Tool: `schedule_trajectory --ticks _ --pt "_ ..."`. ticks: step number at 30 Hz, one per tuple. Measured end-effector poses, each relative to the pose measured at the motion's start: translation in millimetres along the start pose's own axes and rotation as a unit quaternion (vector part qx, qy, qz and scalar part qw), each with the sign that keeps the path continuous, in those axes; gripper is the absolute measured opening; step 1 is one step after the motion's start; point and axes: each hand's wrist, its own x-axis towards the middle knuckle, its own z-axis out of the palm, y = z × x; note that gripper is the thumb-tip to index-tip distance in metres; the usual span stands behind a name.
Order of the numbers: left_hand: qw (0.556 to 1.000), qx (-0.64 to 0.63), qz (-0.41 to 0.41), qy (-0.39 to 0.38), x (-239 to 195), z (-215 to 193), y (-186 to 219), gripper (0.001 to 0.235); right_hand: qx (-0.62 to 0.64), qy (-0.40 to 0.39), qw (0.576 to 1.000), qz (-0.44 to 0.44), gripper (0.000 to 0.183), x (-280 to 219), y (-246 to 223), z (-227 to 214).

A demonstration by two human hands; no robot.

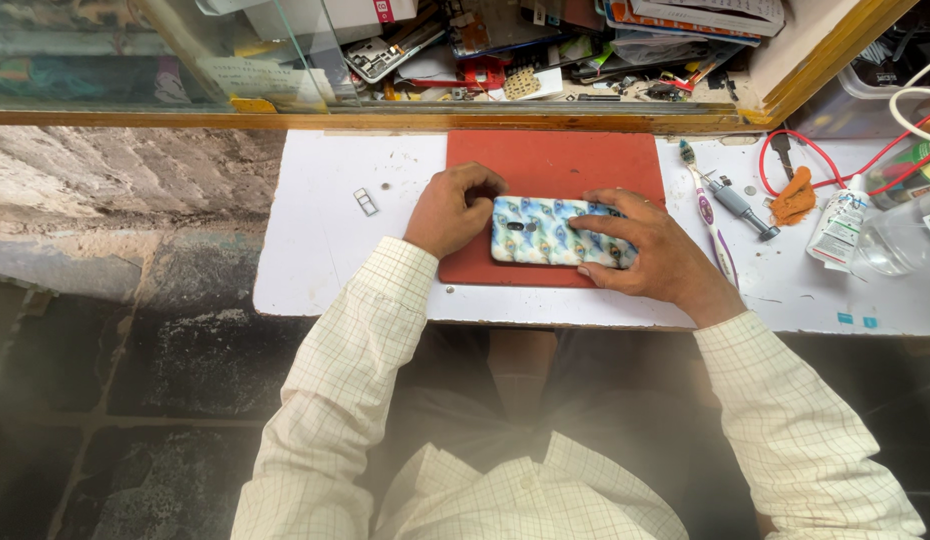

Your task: The person uses a precision screwdriver to remove and reinstall screws on the back of a smartphone, then closes the back cover and inserts a SIM card tray. The person wipes the phone's screen and back with a cloth.

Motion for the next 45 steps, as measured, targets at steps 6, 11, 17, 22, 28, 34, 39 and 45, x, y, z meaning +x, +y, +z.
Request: schedule_trajectory --ticks 6,11,17,22,28,34,39,45 --pt "0.998 0.033 0.019 -0.046 -4.3 -4.8 10.9 0.021 0.001 -0.016 1.000 -0.008 0.054 0.5 0.6 -2.5" --pt "0.986 0.114 0.077 -0.090 -12.5 -8.2 13.6 0.044 0.005 -0.028 1.000 -0.009 0.053 -0.4 -1.5 -6.7" --pt "0.959 0.223 0.141 -0.099 -25.2 -10.2 4.1 0.049 -0.010 -0.047 0.999 -0.018 0.056 -2.1 -1.8 -9.1" --pt "0.929 0.294 0.186 -0.124 -29.5 -11.4 5.6 0.064 -0.026 -0.053 0.998 -0.034 0.058 -4.7 1.7 -9.0" --pt "0.906 0.340 0.213 -0.135 -34.3 -13.7 14.0 0.087 -0.082 -0.068 0.992 -0.064 0.060 -4.5 6.2 -11.2" --pt "0.897 0.355 0.222 -0.142 -27.5 -11.1 11.9 0.072 -0.179 -0.043 0.976 -0.114 0.052 -1.8 15.2 -9.7" --pt "0.953 0.241 0.171 -0.065 -19.1 -8.5 17.4 0.050 -0.084 -0.023 0.996 -0.016 0.033 7.7 18.0 -20.4" --pt "0.987 0.038 0.154 0.020 -7.2 10.7 22.2 0.027 -0.077 0.053 0.993 -0.078 0.031 25.0 3.1 -23.2"
